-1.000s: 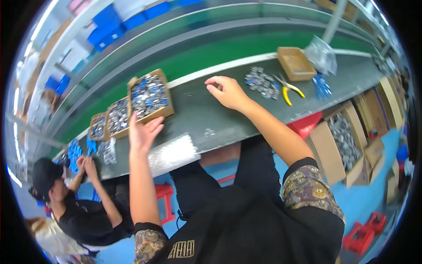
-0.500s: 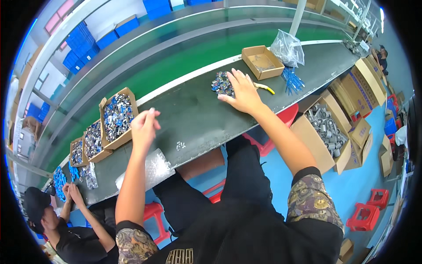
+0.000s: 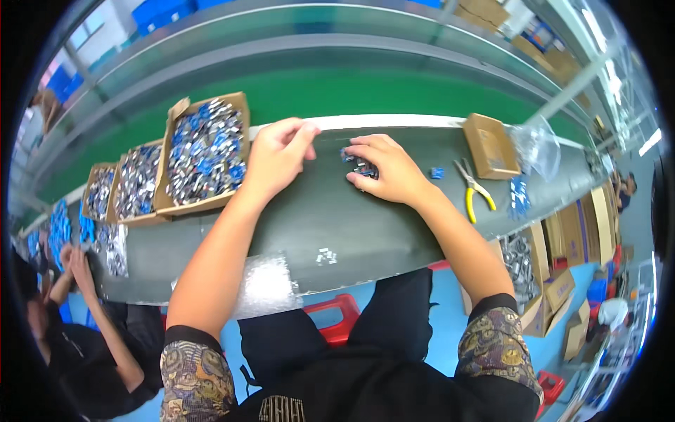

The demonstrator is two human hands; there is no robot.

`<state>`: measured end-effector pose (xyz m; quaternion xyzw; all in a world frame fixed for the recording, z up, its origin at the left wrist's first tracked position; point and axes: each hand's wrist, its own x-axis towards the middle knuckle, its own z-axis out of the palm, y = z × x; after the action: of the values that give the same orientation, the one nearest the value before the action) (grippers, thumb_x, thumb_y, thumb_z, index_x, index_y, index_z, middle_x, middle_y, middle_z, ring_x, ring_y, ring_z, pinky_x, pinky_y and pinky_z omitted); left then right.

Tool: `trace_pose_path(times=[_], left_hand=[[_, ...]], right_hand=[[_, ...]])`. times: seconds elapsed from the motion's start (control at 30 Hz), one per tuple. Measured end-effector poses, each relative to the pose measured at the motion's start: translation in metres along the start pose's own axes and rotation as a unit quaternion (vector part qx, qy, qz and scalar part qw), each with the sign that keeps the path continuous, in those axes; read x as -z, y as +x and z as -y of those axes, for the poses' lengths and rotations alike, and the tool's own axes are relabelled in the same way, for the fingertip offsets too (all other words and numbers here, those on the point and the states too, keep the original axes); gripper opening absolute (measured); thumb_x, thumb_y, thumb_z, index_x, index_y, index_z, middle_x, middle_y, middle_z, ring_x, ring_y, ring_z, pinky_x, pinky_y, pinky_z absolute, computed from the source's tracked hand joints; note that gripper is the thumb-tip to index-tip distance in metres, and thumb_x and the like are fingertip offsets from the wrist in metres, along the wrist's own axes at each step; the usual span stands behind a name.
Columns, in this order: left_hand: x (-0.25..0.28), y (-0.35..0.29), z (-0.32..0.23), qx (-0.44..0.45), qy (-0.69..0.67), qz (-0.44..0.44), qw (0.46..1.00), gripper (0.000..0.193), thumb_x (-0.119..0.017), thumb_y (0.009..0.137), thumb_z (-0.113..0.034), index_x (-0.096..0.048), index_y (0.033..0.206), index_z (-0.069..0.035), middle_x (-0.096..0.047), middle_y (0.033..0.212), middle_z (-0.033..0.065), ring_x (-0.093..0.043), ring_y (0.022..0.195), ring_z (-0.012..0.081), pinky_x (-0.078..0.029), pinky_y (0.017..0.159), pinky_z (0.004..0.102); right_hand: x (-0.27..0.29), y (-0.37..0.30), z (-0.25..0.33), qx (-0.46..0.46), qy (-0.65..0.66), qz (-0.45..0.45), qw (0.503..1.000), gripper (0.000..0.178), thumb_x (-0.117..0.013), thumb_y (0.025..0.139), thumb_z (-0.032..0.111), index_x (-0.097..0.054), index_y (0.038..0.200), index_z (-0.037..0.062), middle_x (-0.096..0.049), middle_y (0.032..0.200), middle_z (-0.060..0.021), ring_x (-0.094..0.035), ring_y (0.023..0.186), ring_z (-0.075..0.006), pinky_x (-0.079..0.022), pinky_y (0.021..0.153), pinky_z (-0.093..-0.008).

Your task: Manually assemble and sort small electronic components into boxes at a production line workstation.

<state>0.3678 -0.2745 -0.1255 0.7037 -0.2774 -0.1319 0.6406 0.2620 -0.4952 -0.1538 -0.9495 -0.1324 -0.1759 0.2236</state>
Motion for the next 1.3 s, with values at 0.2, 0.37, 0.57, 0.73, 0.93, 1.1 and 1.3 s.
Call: trace_pose_path(times=[0.2,0.37,0.57,0.73,0.93,1.1,1.3], left_hand=[[-0.006,0.001,0.027,-0.021,0.005,-0.08,0.997,0.022,-0.059,0.098,-0.019,-0.063,0.11,-0.001,-0.062,0.078,0.0005,-0.055,0.068,0.0041,-0.044,0.06,0.0212],[0.007,-0.001,0.034,-0.073,0.15,-0.079,0.983,0.025,-0.06,0.093,-0.024,-0.064,0.105,-0.003,-0.068,0.089,0.0173,-0.067,0.079,0.031,-0.051,0.071,0.0388],[-0.001,-0.019,0.01,0.043,0.385,0.041,0.921,0.046,-0.067,0.086,-0.038,-0.058,0.109,0.001,-0.066,0.093,0.0187,-0.065,0.087,0.0368,-0.05,0.075,0.0443],[-0.003,-0.018,0.0,0.103,0.399,0.075,0.908,0.047,-0.07,0.083,-0.043,-0.06,0.101,-0.002,-0.067,0.083,0.0179,-0.066,0.082,0.0357,-0.05,0.073,0.0441],[0.0,-0.016,0.0,0.106,0.379,0.086,0.915,0.043,-0.07,0.083,-0.043,-0.066,0.102,-0.005,-0.067,0.076,0.0139,-0.066,0.076,0.0322,-0.051,0.071,0.0424],[0.001,-0.016,0.005,0.105,0.356,0.076,0.926,0.042,-0.069,0.084,-0.04,-0.067,0.106,-0.005,-0.066,0.074,0.0131,-0.066,0.073,0.0311,-0.051,0.069,0.0413],[-0.006,-0.015,0.018,-0.019,0.296,0.015,0.955,0.031,-0.069,0.086,-0.028,-0.066,0.105,-0.004,-0.061,0.076,0.0094,-0.059,0.067,0.0255,-0.048,0.065,0.0381]], right_hand=[[-0.02,0.067,0.038,0.083,0.135,0.144,0.977,0.025,-0.072,0.078,0.02,-0.068,0.097,0.0047,-0.068,0.096,-0.0112,-0.061,0.096,-0.0305,-0.048,0.088,-0.0417],[0.017,0.046,0.017,-0.009,0.08,0.038,0.996,0.023,-0.071,0.081,0.011,-0.067,0.102,0.0014,-0.068,0.097,-0.0131,-0.063,0.089,-0.0276,-0.051,0.082,-0.0359],[0.096,0.006,-0.047,-0.468,-0.096,0.208,0.853,0.029,-0.067,0.088,0.032,-0.065,0.096,0.0044,-0.068,0.085,-0.0115,-0.067,0.062,-0.0214,-0.053,0.056,-0.0323],[0.082,0.015,-0.05,-0.473,0.101,0.26,0.836,0.025,-0.058,0.095,0.029,-0.06,0.105,0.0062,-0.067,0.086,-0.0062,-0.066,0.063,-0.0156,-0.055,0.056,-0.0301],[0.049,0.029,-0.043,-0.239,0.292,0.18,0.909,0.023,-0.072,0.088,0.021,-0.065,0.103,0.0046,-0.063,0.083,-0.0024,-0.057,0.073,-0.0086,-0.048,0.066,-0.0241],[0.059,0.02,-0.039,-0.164,0.15,0.302,0.927,0.032,-0.081,0.078,0.021,-0.068,0.104,0.0068,-0.058,0.097,-0.0021,-0.055,0.08,-0.0099,-0.046,0.072,-0.0248],[0.057,0.025,-0.039,-0.147,0.129,0.317,0.928,0.023,-0.079,0.079,0.013,-0.068,0.098,0.0059,-0.059,0.094,-0.0026,-0.057,0.078,-0.0103,-0.047,0.07,-0.0253]])
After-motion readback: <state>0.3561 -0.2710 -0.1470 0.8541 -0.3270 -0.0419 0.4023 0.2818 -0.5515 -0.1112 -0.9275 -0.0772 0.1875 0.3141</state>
